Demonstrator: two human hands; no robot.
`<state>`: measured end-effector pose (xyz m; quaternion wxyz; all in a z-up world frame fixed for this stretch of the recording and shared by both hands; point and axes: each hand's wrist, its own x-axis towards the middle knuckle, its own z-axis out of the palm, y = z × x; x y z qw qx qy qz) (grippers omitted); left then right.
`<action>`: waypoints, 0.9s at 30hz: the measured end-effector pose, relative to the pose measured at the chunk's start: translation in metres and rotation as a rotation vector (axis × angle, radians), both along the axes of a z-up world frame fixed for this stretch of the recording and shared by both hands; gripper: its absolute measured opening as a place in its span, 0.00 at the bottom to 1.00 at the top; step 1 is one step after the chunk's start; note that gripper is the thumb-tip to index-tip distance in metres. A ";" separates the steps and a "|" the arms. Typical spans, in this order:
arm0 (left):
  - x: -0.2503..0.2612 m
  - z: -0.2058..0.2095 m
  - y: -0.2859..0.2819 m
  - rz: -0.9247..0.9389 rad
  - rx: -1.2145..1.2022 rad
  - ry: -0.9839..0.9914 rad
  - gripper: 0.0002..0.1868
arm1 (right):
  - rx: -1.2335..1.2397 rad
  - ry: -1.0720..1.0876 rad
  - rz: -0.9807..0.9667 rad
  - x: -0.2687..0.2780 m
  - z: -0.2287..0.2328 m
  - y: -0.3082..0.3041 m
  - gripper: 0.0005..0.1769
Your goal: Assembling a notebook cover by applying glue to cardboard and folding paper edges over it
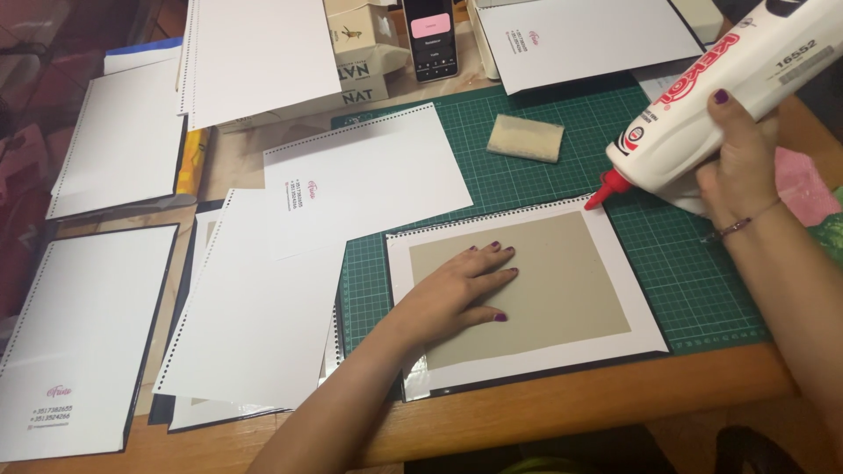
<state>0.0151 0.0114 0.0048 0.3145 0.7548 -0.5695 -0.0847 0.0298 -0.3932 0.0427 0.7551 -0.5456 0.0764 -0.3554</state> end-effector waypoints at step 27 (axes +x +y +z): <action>0.003 -0.004 -0.001 -0.001 -0.002 -0.014 0.34 | -0.022 -0.028 -0.045 -0.033 0.005 -0.003 0.36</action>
